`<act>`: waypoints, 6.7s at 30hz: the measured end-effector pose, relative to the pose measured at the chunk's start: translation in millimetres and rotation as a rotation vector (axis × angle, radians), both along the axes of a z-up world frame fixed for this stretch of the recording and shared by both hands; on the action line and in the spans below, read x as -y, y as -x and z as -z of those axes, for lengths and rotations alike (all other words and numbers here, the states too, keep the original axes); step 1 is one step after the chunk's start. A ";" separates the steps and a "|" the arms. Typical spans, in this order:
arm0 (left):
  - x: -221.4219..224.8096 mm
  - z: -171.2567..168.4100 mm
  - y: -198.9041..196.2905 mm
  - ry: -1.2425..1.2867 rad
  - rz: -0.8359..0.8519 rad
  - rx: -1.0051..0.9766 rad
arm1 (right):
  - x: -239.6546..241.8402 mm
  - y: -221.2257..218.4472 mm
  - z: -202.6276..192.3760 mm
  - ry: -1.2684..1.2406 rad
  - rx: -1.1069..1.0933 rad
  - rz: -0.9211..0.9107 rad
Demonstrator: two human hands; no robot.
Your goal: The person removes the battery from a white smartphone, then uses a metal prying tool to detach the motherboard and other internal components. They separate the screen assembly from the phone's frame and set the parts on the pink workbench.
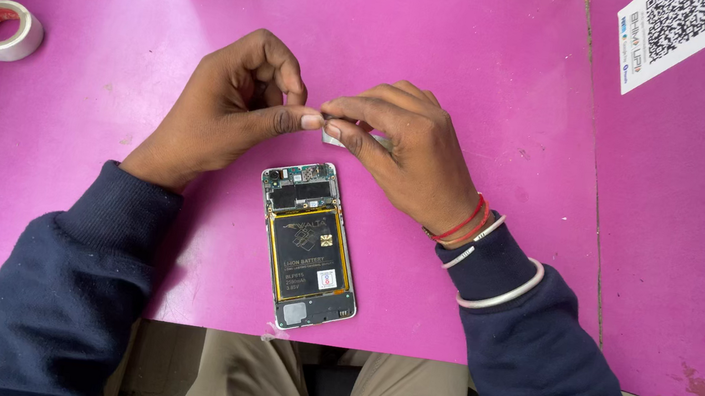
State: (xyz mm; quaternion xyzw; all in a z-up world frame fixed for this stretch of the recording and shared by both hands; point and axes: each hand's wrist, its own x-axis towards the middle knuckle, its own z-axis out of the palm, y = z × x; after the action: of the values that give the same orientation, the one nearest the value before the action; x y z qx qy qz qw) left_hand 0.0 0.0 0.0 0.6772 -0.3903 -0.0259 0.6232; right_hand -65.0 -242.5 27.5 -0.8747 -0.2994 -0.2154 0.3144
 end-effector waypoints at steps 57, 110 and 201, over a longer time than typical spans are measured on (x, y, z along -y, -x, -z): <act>62.0 -23.1 10.7 0.351 0.076 -0.441 | 7.9 6.4 -17.4 -0.865 -0.519 -0.211; -1.9 38.2 168.1 0.622 -0.120 -0.771 | -30.7 48.2 -23.7 -0.360 -0.561 -0.404; 0.4 40.1 172.6 0.926 -0.182 -0.612 | -77.6 124.6 31.2 -0.781 -0.898 0.044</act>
State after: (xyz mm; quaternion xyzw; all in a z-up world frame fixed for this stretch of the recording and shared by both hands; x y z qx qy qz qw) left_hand -172.6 -0.4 -40.1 0.3254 -0.1023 0.0067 0.9400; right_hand -189.6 -164.9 -3.6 -0.7059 -0.0177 0.0747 0.7041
